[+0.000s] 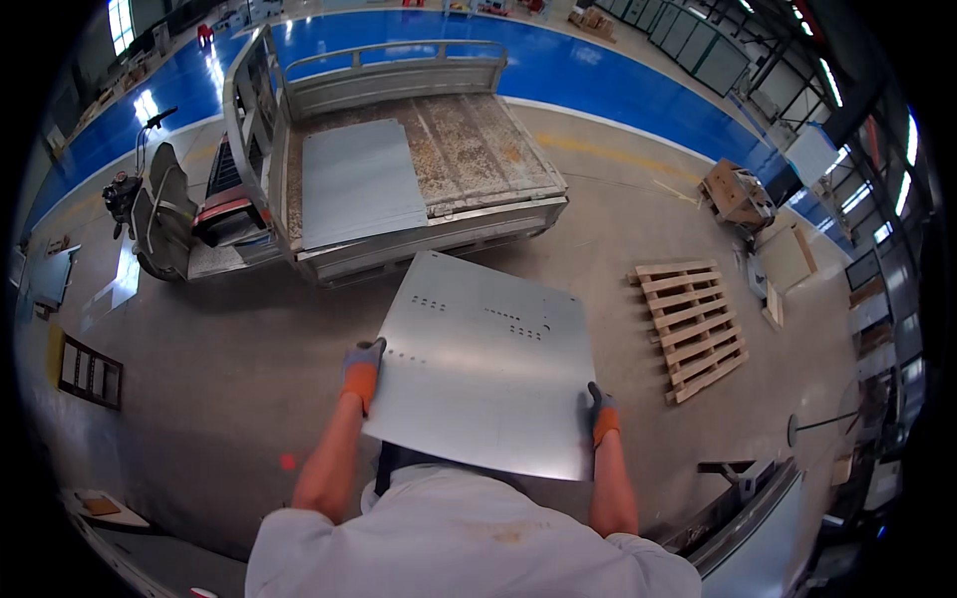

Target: The person removes perforated metal panels from a large industrial machine bed and places them onto a nearby cart. They repeat this process for several panels, moving them one at a time from the machine to the cart.

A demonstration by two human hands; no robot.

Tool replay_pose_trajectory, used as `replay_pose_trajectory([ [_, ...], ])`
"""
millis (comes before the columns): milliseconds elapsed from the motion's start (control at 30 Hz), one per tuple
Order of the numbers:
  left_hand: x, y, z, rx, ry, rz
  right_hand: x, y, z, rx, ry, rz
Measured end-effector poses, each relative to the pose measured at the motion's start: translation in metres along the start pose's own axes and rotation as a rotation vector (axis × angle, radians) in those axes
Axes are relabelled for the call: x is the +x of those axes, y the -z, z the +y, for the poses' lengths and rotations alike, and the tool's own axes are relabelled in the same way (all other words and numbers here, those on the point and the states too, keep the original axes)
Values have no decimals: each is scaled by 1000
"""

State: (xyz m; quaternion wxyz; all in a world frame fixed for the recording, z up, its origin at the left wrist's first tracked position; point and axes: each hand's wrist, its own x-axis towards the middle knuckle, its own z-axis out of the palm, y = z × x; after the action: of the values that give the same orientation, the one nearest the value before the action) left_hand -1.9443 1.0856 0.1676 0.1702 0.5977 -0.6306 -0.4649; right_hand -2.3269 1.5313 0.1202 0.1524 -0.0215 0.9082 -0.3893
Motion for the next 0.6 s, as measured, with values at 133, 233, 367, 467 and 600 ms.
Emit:
replay_pose_trajectory([
  [133,108,-19,80,111,-2,63,93,-55,-82,9,-190,-124],
  [233,187,-45,143,131,27,56,172,-90,-136,-40,-104,-52],
  [367,299,-88,198,158,94,72,314,-152,-202,-51,64,-65],
  [467,384,-134,247,61,122,159,447,-188,-265,106,41,-66],
  [600,484,-181,334,52,244,138,599,-240,-381,64,118,-98],
])
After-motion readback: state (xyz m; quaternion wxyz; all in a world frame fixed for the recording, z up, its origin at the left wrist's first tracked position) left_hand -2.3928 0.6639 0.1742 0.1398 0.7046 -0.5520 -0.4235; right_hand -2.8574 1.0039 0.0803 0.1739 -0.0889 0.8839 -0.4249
